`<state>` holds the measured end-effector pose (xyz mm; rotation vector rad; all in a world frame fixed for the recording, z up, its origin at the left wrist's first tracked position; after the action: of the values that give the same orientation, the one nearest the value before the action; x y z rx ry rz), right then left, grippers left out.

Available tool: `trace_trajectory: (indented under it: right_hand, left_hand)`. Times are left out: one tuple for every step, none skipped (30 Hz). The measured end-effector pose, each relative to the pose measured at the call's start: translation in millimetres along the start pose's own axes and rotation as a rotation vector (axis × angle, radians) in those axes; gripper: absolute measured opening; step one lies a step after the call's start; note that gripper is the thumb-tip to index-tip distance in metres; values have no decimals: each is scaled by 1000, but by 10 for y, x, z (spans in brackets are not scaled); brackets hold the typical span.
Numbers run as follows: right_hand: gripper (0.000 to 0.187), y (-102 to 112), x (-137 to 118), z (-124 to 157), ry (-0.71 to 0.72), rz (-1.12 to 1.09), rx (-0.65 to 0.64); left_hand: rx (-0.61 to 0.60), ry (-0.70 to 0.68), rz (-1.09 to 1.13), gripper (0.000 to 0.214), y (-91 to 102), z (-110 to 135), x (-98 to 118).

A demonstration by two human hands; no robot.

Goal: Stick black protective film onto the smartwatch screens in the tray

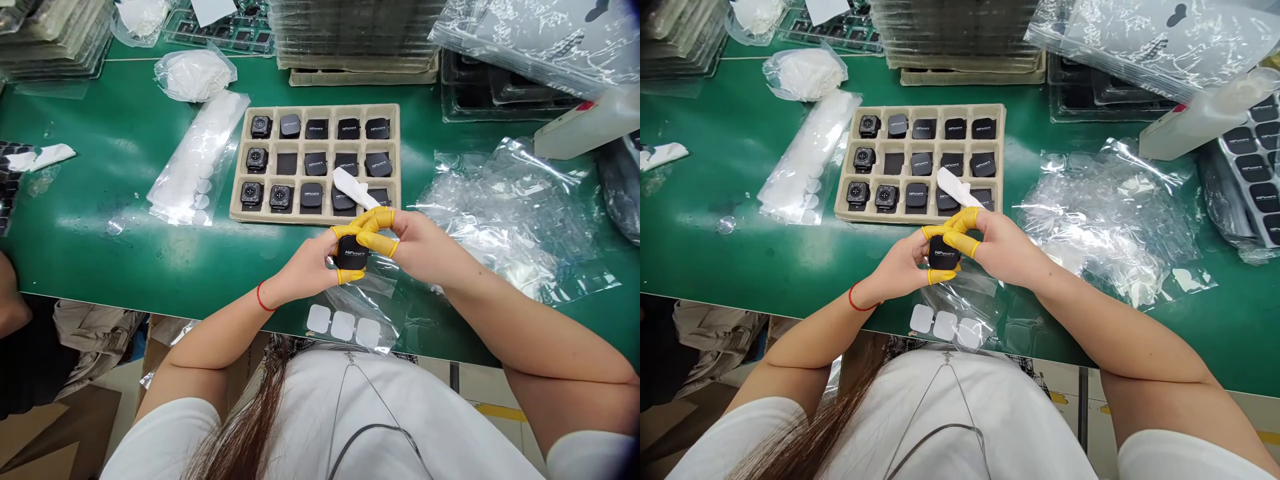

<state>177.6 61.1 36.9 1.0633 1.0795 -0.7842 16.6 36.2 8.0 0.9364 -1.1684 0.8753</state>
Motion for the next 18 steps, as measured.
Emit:
trace_trajectory:
  right_hand:
    - [20, -1, 1, 2, 1, 8, 7]
    - [19, -3, 1, 4, 4, 17, 15]
    - [18, -6, 0, 7, 8, 26, 22]
    - [17, -9, -1, 9, 12, 34, 28]
    - [16, -11, -3, 11, 17, 40, 34]
    - [16, -12, -5, 12, 21, 46, 39]
    - [16, -11, -9, 14, 27, 54, 42]
    - [15, -8, -15, 16, 41, 69, 47]
    - [14, -1, -28, 18, 72, 94, 55]
    - [14, 10, -50, 23, 123, 132, 69]
    - [14, 23, -78, 31, 189, 184, 93]
    - [14, 36, -107, 41, 259, 245, 126]
    - [15, 46, -134, 53, 319, 308, 162]
    - [16, 49, -152, 63, 354, 363, 196]
    - [21, 39, -157, 67, 358, 403, 209]
    - [29, 11, -149, 65, 335, 420, 188]
    - [37, -33, -131, 58, 295, 414, 138]
    - [41, -86, -109, 49, 248, 389, 73]
  left_hand:
    - [0, -2, 0, 55, -1, 0, -2]
    - [-1, -4, 0, 55, -1, 0, -4]
    - [-2, -5, 1, 55, -2, 0, -7]
    - [-3, -7, 1, 55, -3, 0, -11]
    - [-2, -8, 2, 55, -4, 1, -14]
    - [-2, -8, 4, 55, -4, 1, -18]
    - [-2, -4, 6, 55, -5, 1, -22]
    - [-2, 1, 9, 55, -6, 1, -26]
    - [-3, 9, 14, 55, -8, 0, -30]
    - [-1, 18, 22, 55, -7, -3, -34]
    - [4, 28, 34, 55, -5, -6, -36]
    - [8, 37, 52, 55, -3, -11, -38]
    - [8, 48, 74, 56, -1, -15, -40]
    - [3, 58, 102, 56, -1, -18, -42]
    - [-7, 61, 130, 56, -3, -20, -41]
    - [-19, 55, 146, 55, -6, -20, -38]
    - [-34, 39, 147, 54, -11, -17, -32]
    - [-44, 17, 139, 52, -15, -13, -26]
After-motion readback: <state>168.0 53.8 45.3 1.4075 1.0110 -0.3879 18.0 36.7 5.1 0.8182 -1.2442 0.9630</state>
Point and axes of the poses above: each hand's wrist, its own z-axis away from the middle knuckle, its own y-axis out of the back of the hand, x = y × z, the point moved 4 cm from there along -z, towards the middle knuckle, and after that the axes turned 10 degrees about x, right-handed, at the moved point
